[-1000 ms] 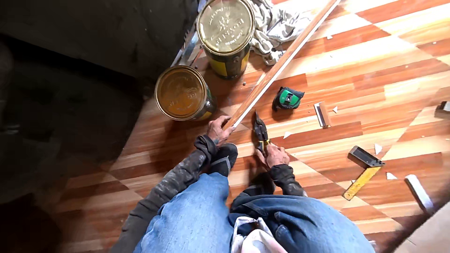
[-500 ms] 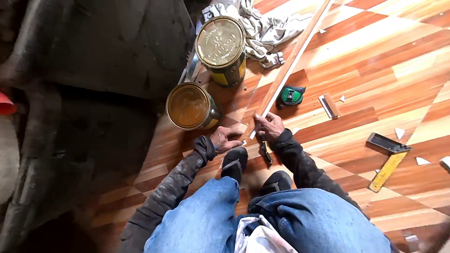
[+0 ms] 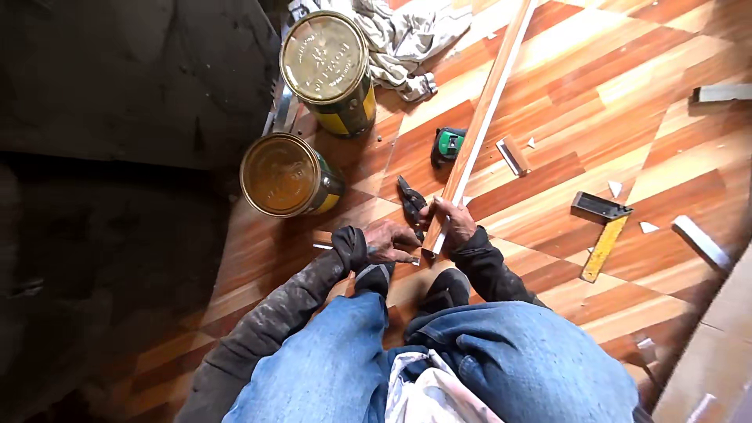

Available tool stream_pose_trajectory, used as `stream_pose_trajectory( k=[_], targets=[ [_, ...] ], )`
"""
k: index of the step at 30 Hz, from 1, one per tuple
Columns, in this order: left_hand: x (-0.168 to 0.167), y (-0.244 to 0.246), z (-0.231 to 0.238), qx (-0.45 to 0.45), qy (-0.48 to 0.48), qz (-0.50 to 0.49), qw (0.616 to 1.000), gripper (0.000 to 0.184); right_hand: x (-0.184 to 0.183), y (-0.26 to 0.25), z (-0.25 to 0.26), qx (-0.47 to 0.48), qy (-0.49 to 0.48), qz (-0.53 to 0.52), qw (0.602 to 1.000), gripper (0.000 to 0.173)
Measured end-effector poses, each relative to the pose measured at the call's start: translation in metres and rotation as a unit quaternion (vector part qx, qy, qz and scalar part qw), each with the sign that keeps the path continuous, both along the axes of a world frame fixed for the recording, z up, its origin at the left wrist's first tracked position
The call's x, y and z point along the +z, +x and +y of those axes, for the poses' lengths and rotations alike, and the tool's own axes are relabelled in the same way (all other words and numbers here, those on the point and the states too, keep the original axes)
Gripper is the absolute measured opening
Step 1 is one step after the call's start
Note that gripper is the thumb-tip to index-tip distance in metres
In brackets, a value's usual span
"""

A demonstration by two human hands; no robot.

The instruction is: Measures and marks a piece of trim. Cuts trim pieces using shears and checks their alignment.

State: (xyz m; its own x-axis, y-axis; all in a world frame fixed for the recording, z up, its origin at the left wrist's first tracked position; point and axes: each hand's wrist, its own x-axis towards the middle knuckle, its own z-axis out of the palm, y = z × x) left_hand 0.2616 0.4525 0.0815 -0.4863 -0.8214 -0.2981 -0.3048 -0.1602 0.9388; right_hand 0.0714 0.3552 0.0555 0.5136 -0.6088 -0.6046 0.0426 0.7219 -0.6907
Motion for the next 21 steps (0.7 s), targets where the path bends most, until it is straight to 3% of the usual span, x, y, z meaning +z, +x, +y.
stream_pose_trajectory(
  k=[2, 4, 7, 9, 16, 18, 21],
  targets=[
    [0.006, 0.000, 0.010, 0.064, 0.000, -0.036, 0.997, 0.027, 0.006, 0.024, 0.002, -0.055, 0.027, -0.015, 0.998, 0.029],
    [0.010, -0.007, 0.027, 0.195, -0.003, -0.069, 0.978, 0.025, 0.006, 0.051, -0.001, -0.084, 0.028, -0.010, 0.996, 0.030],
    [0.006, -0.031, 0.047, 0.455, 0.016, -0.121, 0.882, 0.028, 0.006, 0.102, -0.003, -0.117, 0.042, 0.001, 0.992, 0.028],
    [0.005, -0.028, 0.048, 0.536, 0.029, -0.132, 0.834, 0.031, 0.004, 0.135, -0.001, -0.128, 0.056, 0.009, 0.990, 0.027],
    [0.022, -0.011, 0.064, 0.577, 0.022, -0.144, 0.803, 0.042, -0.022, 0.180, -0.010, -0.053, 0.052, 0.000, 0.997, 0.036],
    [0.018, 0.003, 0.075, 0.597, 0.000, -0.136, 0.790, 0.044, -0.046, 0.174, -0.017, 0.017, 0.006, 0.105, 0.994, 0.042],
    [0.019, 0.014, 0.073, 0.638, -0.006, -0.061, 0.768, 0.042, -0.075, 0.151, -0.026, 0.155, -0.055, 0.252, 0.954, 0.052]
  ],
)
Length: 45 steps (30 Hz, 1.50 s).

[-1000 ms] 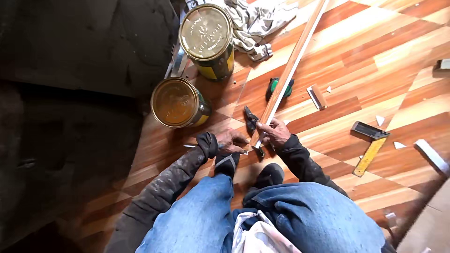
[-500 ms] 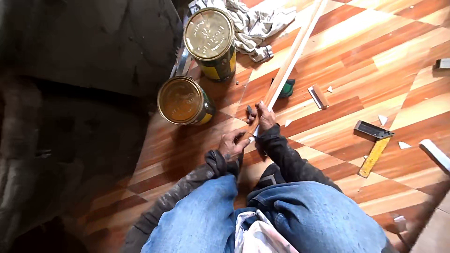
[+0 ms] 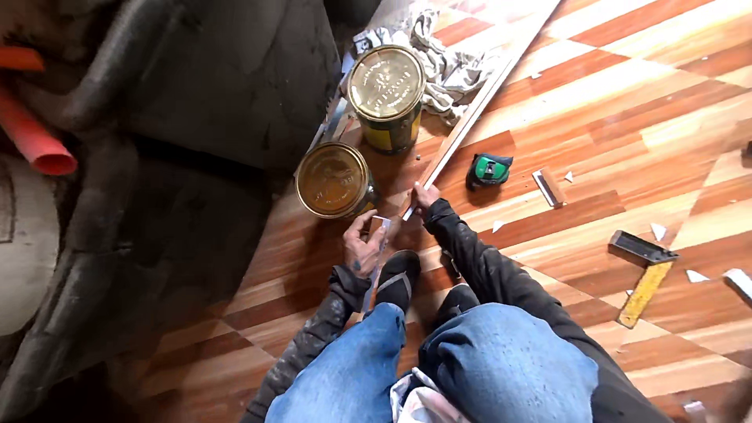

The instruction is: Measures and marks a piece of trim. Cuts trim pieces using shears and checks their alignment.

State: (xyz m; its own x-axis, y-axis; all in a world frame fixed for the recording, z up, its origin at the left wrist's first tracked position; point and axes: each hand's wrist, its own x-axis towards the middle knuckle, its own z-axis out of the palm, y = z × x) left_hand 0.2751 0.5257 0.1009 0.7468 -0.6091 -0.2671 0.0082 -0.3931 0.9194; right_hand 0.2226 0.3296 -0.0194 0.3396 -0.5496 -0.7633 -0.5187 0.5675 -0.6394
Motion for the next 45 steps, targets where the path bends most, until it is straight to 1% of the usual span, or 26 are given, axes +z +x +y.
stream_pose_trajectory(
  k=[2, 4, 5, 8, 9, 10, 13, 14, 15, 16, 18, 20, 22, 24, 26, 28, 30, 31, 32, 34, 36, 37, 39, 41, 43, 45],
  targets=[
    [0.008, 0.003, -0.013, 0.009, -0.026, 0.015, 0.999, 0.040, -0.007, -0.008, 0.001, -0.005, 0.011, -0.011, 1.000, 0.053],
    [0.014, 0.005, -0.027, -0.011, -0.057, -0.002, 0.998, 0.038, -0.006, -0.016, 0.002, -0.018, 0.040, -0.039, 0.998, 0.053],
    [0.017, 0.007, -0.035, -0.024, -0.073, -0.012, 0.997, 0.036, -0.004, -0.022, 0.002, -0.006, 0.047, -0.046, 0.998, 0.051],
    [0.025, 0.009, -0.062, -0.044, -0.116, -0.031, 0.992, 0.035, -0.008, -0.056, -0.001, 0.064, -0.001, -0.072, 0.995, 0.042],
    [0.027, 0.008, -0.073, -0.042, -0.126, -0.024, 0.991, 0.034, -0.010, -0.073, 0.000, 0.069, -0.021, -0.094, 0.993, 0.042],
    [0.030, 0.006, -0.084, -0.035, -0.131, -0.008, 0.991, 0.032, -0.002, -0.091, 0.000, 0.063, -0.022, -0.120, 0.991, 0.044],
    [0.034, -0.007, -0.115, -0.009, -0.094, 0.063, 0.994, 0.031, 0.062, -0.149, 0.009, 0.013, 0.027, -0.186, 0.982, 0.050],
    [0.031, -0.013, -0.124, -0.004, -0.082, 0.086, 0.993, 0.032, 0.076, -0.170, 0.013, -0.002, 0.038, -0.197, 0.980, 0.053],
    [0.028, -0.019, -0.133, -0.004, -0.073, 0.104, 0.992, 0.033, 0.085, -0.192, 0.017, -0.014, 0.060, -0.209, 0.976, 0.053],
    [0.022, -0.026, -0.140, -0.007, -0.068, 0.116, 0.991, 0.036, 0.088, -0.214, 0.022, -0.024, 0.073, -0.220, 0.973, 0.047],
    [0.006, -0.039, -0.154, -0.016, -0.063, 0.127, 0.990, 0.038, 0.092, -0.250, 0.033, -0.049, 0.050, -0.231, 0.970, 0.035],
    [-0.009, -0.054, -0.166, -0.025, -0.042, 0.135, 0.990, 0.037, 0.092, -0.276, 0.043, -0.082, -0.005, -0.226, 0.971, 0.031],
    [-0.010, -0.070, -0.175, -0.044, -0.023, 0.173, 0.984, 0.032, 0.086, -0.297, 0.053, -0.125, -0.052, -0.219, 0.966, 0.027],
    [-0.011, -0.084, -0.182, -0.071, 0.009, 0.202, 0.977, 0.030, 0.082, -0.316, 0.061, -0.182, -0.066, -0.217, 0.957, 0.023],
    [-0.019, -0.095, -0.190, -0.090, 0.051, 0.212, 0.972, 0.027, 0.080, -0.333, 0.069, -0.229, -0.071, -0.208, 0.948, 0.020],
    [-0.029, -0.104, -0.195, -0.129, 0.080, 0.210, 0.966, 0.029, 0.076, -0.348, 0.075, -0.263, -0.080, -0.189, 0.943, 0.018],
    [-0.037, -0.110, -0.194, -0.218, 0.100, 0.164, 0.957, 0.035, 0.067, -0.364, 0.080, -0.301, -0.088, -0.153, 0.937, 0.018],
    [-0.045, -0.108, -0.191, -0.286, 0.113, 0.107, 0.946, 0.038, 0.060, -0.374, 0.084, -0.322, -0.088, -0.135, 0.933, 0.019],
    [-0.056, -0.101, -0.188, -0.362, 0.130, 0.025, 0.923, 0.039, 0.051, -0.383, 0.089, -0.343, -0.085, -0.118, 0.928, 0.020],
    [-0.070, -0.093, -0.179, -0.493, 0.172, -0.122, 0.844, 0.037, 0.035, -0.399, 0.096, -0.384, -0.077, -0.090, 0.916, 0.021],
    [-0.076, -0.095, -0.167, -0.585, 0.199, -0.200, 0.760, 0.037, 0.028, -0.412, 0.100, -0.412, -0.055, -0.066, 0.907, 0.024],
    [-0.078, -0.097, -0.160, -0.619, 0.204, -0.223, 0.725, 0.036, 0.026, -0.418, 0.101, -0.419, -0.040, -0.055, 0.906, 0.025],
    [-0.080, -0.101, -0.148, -0.666, 0.210, -0.249, 0.671, 0.037, 0.022, -0.429, 0.103, -0.421, -0.014, -0.037, 0.906, 0.027],
    [-0.081, -0.102, -0.140, -0.685, 0.190, -0.283, 0.644, 0.036, 0.021, -0.436, 0.104, -0.420, -0.004, -0.004, 0.907, 0.027],
    [-0.083, -0.098, -0.141, -0.698, 0.172, -0.325, 0.615, 0.038, 0.024, -0.442, 0.101, -0.406, -0.007, 0.041, 0.913, 0.037],
    [-0.085, -0.094, -0.148, -0.708, 0.189, -0.361, 0.576, 0.045, 0.027, -0.447, 0.102, -0.398, -0.001, 0.087, 0.913, 0.047]
  ],
)
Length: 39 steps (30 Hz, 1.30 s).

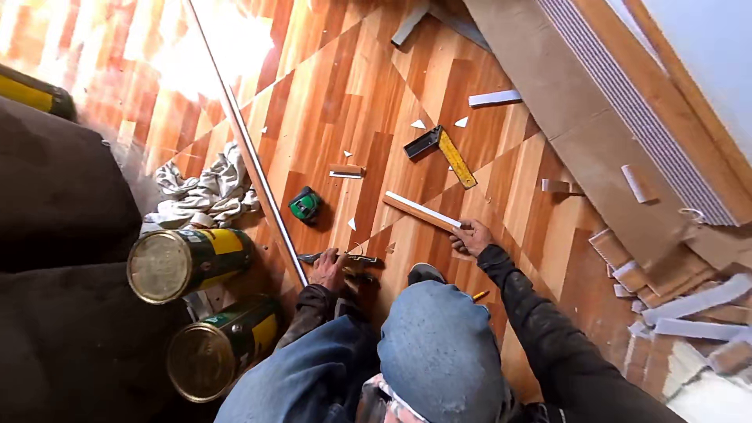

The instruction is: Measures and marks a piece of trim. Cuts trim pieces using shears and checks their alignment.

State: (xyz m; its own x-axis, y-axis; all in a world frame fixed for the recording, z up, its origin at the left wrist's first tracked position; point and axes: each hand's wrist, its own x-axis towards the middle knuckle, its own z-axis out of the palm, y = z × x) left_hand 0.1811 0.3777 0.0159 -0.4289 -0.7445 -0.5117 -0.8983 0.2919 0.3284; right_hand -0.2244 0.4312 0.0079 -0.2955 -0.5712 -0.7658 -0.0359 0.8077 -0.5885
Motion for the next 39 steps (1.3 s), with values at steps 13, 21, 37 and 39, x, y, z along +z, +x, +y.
stream_pose_trajectory(
  k=[13, 21, 37, 39],
  targets=[
    [-0.006, 0.005, -0.055, -0.135, 0.091, -0.053, 0.985, 0.043, 0.020, 0.011, 0.158, 0.162, 0.266, 0.098, 0.945, 0.058],
    [-0.014, 0.002, -0.065, -0.242, 0.108, -0.041, 0.963, 0.038, 0.019, 0.049, 0.155, 0.028, 0.234, 0.180, 0.955, 0.038],
    [-0.008, -0.111, -0.065, -0.255, 0.086, -0.037, 0.962, 0.040, 0.047, 0.034, 0.045, 0.076, -0.043, 0.258, 0.962, 0.034],
    [-0.008, -0.116, -0.065, -0.257, 0.086, -0.041, 0.962, 0.039, 0.048, 0.033, 0.023, 0.090, -0.038, 0.248, 0.964, 0.034]
  ],
)
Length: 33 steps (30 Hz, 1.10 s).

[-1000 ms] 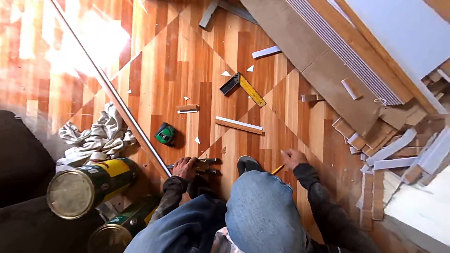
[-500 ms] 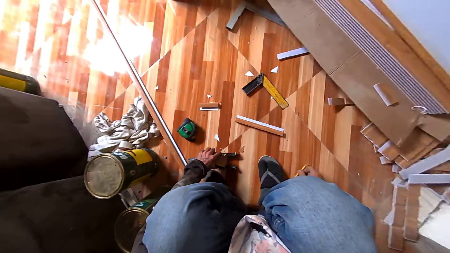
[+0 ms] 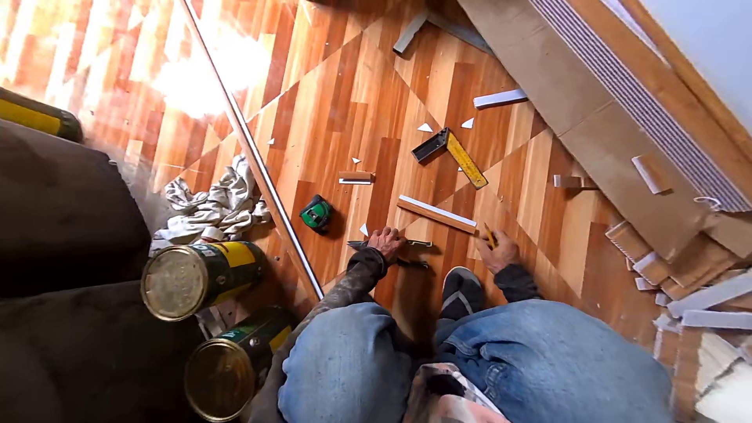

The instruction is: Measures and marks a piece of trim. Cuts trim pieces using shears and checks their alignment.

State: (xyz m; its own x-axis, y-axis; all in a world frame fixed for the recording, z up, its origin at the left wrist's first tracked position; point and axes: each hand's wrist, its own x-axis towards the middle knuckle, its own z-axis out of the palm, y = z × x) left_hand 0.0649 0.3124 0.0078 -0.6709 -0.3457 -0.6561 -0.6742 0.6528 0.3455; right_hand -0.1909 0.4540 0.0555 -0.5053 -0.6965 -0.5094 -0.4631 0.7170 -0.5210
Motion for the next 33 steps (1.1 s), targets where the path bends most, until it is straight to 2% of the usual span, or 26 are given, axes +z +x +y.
stream_pose_trajectory(
  k=[5, 10, 15, 20, 24, 29, 33],
  targets=[
    [-0.012, 0.008, 0.005, 0.037, -0.037, 0.060, 0.997, 0.036, -0.021, -0.031, -0.014, -0.030, -0.016, -0.003, 0.999, 0.028],
    [-0.011, 0.030, 0.015, 0.114, -0.075, 0.138, 0.981, 0.034, -0.036, -0.059, 0.002, -0.053, -0.017, -0.028, 0.998, 0.026],
    [0.012, 0.045, -0.007, 0.168, -0.055, 0.106, 0.979, 0.035, -0.039, -0.056, 0.003, 0.017, 0.006, -0.041, 0.999, 0.031],
    [-0.001, 0.050, -0.071, 0.185, -0.141, 0.166, 0.958, 0.032, -0.043, -0.031, -0.030, 0.140, -0.010, 0.000, 0.990, 0.039],
    [-0.007, 0.032, -0.130, 0.215, -0.167, 0.135, 0.953, 0.038, -0.043, -0.005, -0.057, 0.182, -0.013, 0.002, 0.983, 0.045],
    [-0.021, 0.014, -0.172, 0.234, -0.188, 0.063, 0.952, 0.060, -0.050, 0.009, -0.075, 0.196, 0.065, 0.005, 0.978, 0.045],
    [-0.027, 0.012, -0.179, 0.195, -0.185, 0.008, 0.963, 0.041, -0.049, 0.012, -0.069, 0.195, 0.109, 0.013, 0.975, 0.040]
  ],
)
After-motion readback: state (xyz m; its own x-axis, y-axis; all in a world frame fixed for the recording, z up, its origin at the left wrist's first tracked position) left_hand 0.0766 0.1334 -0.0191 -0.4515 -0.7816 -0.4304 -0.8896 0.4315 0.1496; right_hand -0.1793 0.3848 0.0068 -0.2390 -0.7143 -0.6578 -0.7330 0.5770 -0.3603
